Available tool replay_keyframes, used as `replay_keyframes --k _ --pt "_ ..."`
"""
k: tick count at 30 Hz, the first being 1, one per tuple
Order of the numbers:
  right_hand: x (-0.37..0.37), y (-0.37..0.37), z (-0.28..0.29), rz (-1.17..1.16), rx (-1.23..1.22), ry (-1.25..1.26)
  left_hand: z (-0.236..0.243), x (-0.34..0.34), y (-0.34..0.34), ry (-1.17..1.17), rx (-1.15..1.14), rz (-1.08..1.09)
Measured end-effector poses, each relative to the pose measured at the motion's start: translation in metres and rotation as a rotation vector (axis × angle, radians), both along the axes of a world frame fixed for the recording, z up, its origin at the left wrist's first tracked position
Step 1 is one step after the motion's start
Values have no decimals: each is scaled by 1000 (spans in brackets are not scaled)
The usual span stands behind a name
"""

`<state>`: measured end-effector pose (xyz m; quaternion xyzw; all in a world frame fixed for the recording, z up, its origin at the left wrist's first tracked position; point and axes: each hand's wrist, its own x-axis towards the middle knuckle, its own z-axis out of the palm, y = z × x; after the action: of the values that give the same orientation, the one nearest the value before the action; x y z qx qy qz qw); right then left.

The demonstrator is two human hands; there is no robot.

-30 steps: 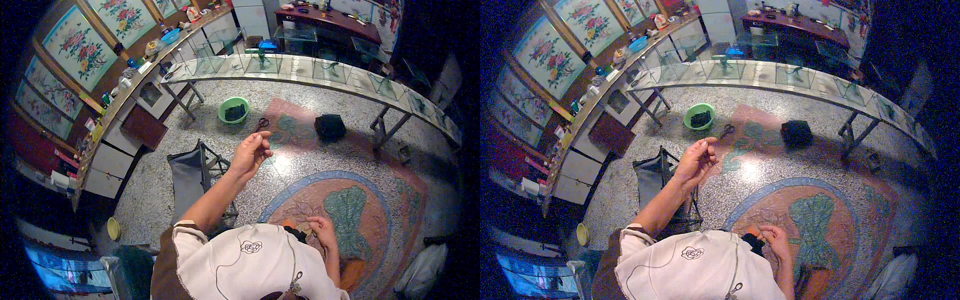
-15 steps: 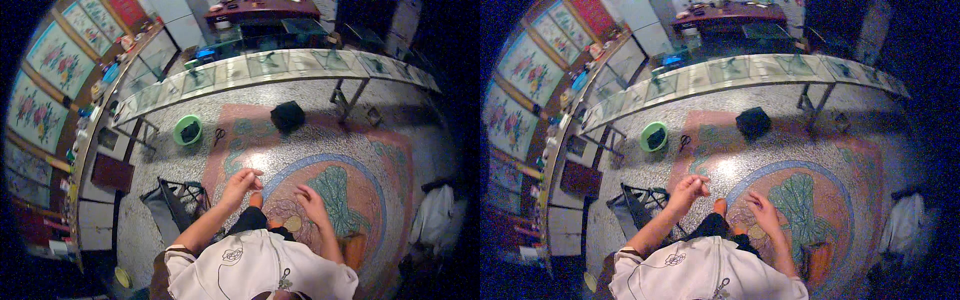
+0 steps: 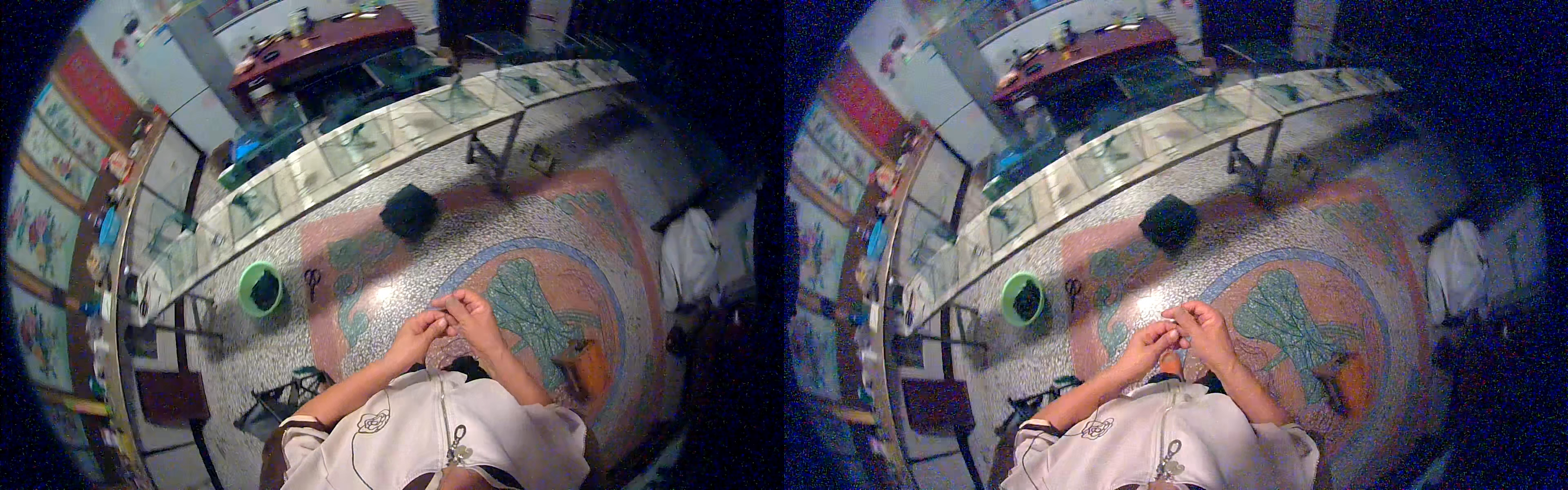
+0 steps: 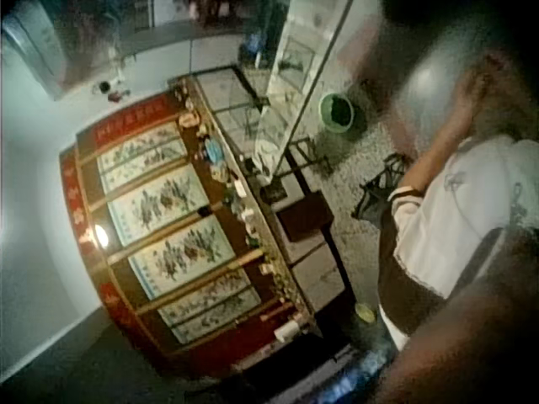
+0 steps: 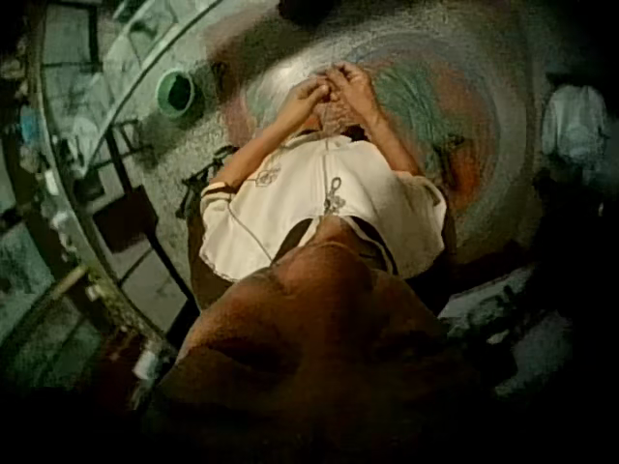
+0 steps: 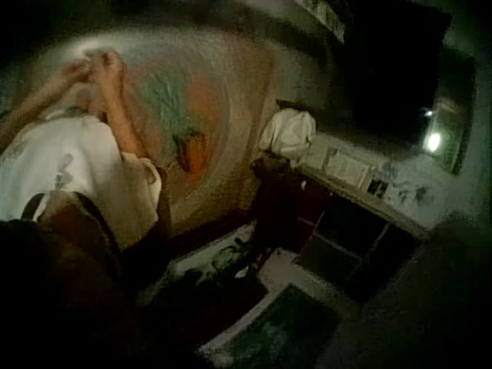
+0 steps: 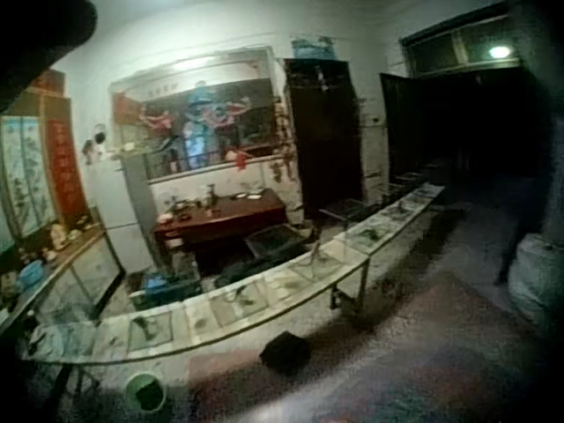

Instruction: The person picks up a tangled green fishing net from the floor and begins to untangle it. They then proceed to repair the net by hand, threading a thin line through the mesh and tying knots to secure the structure.

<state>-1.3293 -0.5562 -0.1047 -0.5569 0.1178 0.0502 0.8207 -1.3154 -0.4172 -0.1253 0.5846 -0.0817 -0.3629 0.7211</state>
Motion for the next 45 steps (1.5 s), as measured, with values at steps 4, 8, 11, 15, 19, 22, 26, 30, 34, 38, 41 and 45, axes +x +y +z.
replay_keyframes --k 4,8,11,15,19,22,26,30,34,38,41,45 --pt "0 -25 -15 -286 21 -29 -3 19 -17 -225 96 -72" --pt "-6 -62 -29 -236 -19 28 -16 42 -42 -220 73 -97" --pt "-10 -78 -40 -152 -194 58 -8 57 -73 -144 72 -136" --pt "15 -107 -56 -66 -156 33 -18 88 -115 -190 53 -239" --pt "46 -168 -49 -28 -197 41 -11 119 -174 -127 57 -182" --pt "66 -221 -46 -10 -228 61 3 140 -224 -148 62 -198" --pt "79 -285 -56 -118 -198 36 2 166 -292 -155 75 -179" --pt "77 -338 -72 -149 -266 21 -2 181 -353 -165 94 -211" --pt "64 -372 -81 -208 -161 136 -13 185 -399 -97 155 -331" --pt "67 -400 -75 -320 -8 232 -36 199 -442 -93 98 -393" --pt "73 -421 -93 -370 -63 209 -49 206 -471 -210 30 -551" --pt "96 -457 -103 -464 -107 213 -62 231 -516 -232 81 -724"
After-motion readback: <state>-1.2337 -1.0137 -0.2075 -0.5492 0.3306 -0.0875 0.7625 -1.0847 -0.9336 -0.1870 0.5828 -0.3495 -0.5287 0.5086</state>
